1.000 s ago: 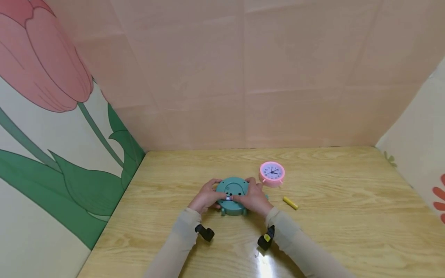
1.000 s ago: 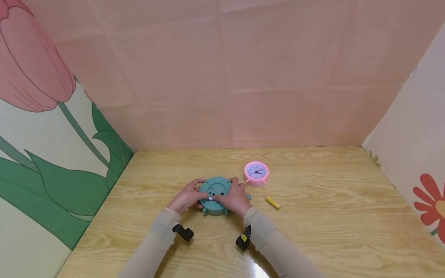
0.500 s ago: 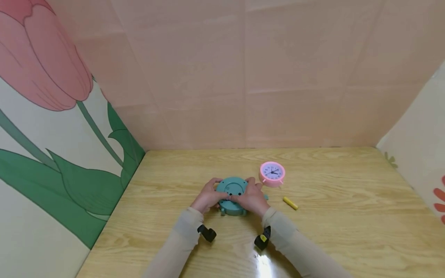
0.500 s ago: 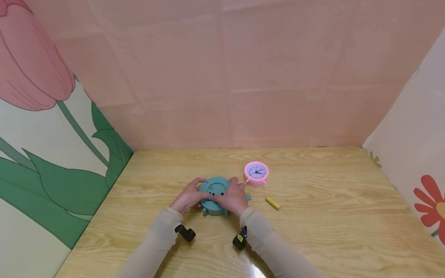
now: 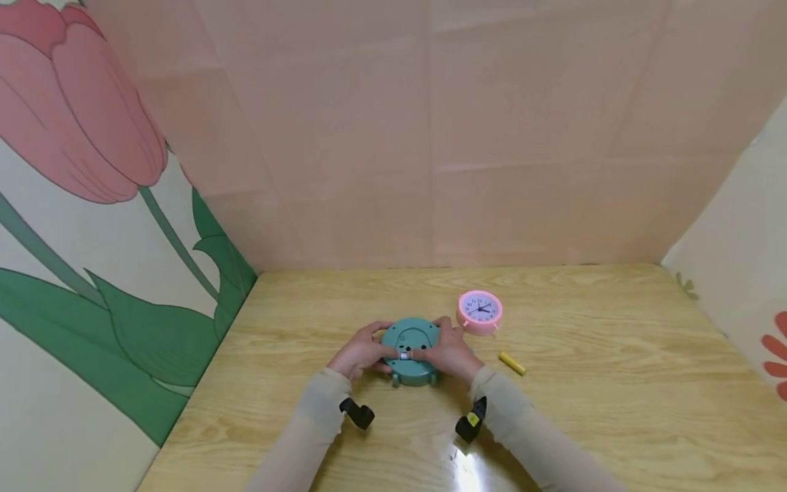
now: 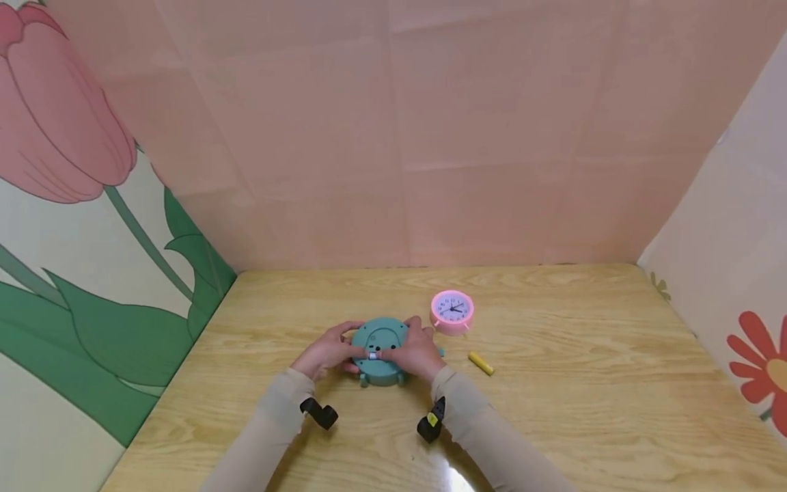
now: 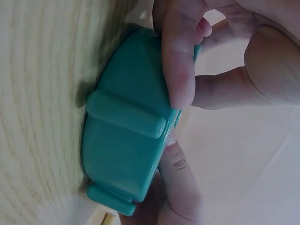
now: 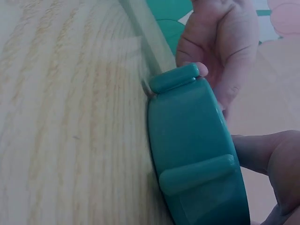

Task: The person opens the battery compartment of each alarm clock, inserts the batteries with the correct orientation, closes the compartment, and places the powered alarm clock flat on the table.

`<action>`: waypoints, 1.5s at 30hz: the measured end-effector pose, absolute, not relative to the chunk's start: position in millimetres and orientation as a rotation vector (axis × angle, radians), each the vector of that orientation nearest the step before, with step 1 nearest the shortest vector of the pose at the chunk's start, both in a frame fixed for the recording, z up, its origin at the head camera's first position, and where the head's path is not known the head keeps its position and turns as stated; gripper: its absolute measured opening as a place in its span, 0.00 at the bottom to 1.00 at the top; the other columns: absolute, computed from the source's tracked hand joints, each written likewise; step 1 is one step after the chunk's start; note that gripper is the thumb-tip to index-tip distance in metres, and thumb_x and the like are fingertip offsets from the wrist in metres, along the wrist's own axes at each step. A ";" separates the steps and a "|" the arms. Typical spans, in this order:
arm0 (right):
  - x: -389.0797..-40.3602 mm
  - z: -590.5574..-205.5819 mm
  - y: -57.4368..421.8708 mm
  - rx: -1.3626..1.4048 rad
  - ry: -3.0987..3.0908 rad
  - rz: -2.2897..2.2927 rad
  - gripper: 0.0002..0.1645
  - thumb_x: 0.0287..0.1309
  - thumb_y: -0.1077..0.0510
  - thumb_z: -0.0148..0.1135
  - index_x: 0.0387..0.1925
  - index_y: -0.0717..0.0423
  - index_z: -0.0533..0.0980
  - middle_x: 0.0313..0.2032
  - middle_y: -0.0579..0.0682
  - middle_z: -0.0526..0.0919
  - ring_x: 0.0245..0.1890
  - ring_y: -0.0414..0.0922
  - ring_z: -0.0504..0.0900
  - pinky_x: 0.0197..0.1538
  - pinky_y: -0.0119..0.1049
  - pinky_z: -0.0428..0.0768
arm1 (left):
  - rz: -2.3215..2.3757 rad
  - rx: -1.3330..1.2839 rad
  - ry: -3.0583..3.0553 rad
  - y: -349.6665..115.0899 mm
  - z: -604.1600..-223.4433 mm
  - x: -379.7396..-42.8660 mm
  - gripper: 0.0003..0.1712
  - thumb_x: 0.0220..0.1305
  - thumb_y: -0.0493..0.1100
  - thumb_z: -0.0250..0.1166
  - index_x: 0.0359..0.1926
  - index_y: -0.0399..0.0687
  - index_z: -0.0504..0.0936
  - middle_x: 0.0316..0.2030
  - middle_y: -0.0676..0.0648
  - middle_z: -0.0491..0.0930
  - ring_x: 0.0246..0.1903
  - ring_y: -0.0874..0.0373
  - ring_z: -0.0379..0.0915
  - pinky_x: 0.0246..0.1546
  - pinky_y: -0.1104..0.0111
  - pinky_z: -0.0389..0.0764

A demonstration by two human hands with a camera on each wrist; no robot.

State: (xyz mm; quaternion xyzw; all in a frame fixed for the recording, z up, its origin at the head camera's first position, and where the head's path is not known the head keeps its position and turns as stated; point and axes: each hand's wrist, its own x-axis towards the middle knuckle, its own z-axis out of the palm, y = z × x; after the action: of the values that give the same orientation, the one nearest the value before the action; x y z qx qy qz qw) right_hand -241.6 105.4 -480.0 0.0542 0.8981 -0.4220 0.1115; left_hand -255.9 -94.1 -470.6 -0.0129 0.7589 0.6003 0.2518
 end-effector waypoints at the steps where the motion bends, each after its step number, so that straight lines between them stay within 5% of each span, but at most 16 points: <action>1: -241.8 -480.9 105.9 0.157 2.633 -1.239 0.49 0.49 0.44 0.78 0.63 0.59 0.60 0.56 0.68 0.65 0.52 0.60 0.74 0.59 0.59 0.77 | 1.627 -0.038 2.064 -93.9 -470.8 -255.7 0.42 0.60 0.31 0.70 0.73 0.49 0.64 0.41 0.38 0.78 0.22 0.57 0.79 0.29 0.66 0.88; 15: -239.7 -480.5 102.7 0.172 2.657 -1.262 0.52 0.45 0.42 0.80 0.61 0.60 0.61 0.55 0.69 0.65 0.50 0.61 0.75 0.55 0.59 0.80 | 1.587 -0.051 2.107 -92.5 -471.2 -259.6 0.42 0.59 0.32 0.72 0.72 0.51 0.66 0.38 0.40 0.76 0.20 0.60 0.75 0.24 0.72 0.84; 27: -241.1 -479.1 103.5 0.179 2.655 -1.235 0.50 0.46 0.43 0.79 0.61 0.59 0.61 0.56 0.68 0.66 0.50 0.60 0.76 0.55 0.58 0.80 | 1.665 -0.030 2.000 -96.9 -471.0 -257.1 0.42 0.61 0.31 0.69 0.74 0.49 0.64 0.41 0.38 0.78 0.25 0.57 0.80 0.31 0.68 0.88; 45: -239.3 -483.2 102.9 0.180 2.695 -1.225 0.52 0.44 0.41 0.80 0.62 0.59 0.62 0.54 0.68 0.66 0.47 0.60 0.77 0.52 0.57 0.81 | 1.655 -0.071 2.053 -90.1 -474.7 -255.8 0.42 0.58 0.31 0.72 0.73 0.48 0.66 0.50 0.36 0.80 0.28 0.57 0.82 0.25 0.72 0.86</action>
State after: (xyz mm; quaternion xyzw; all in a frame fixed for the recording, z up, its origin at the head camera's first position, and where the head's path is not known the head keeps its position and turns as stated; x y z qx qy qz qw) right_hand -239.3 102.9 -483.2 0.0603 0.9052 -0.4115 0.0878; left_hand -255.8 -90.1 -474.7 -0.0260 0.7538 0.6075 0.2491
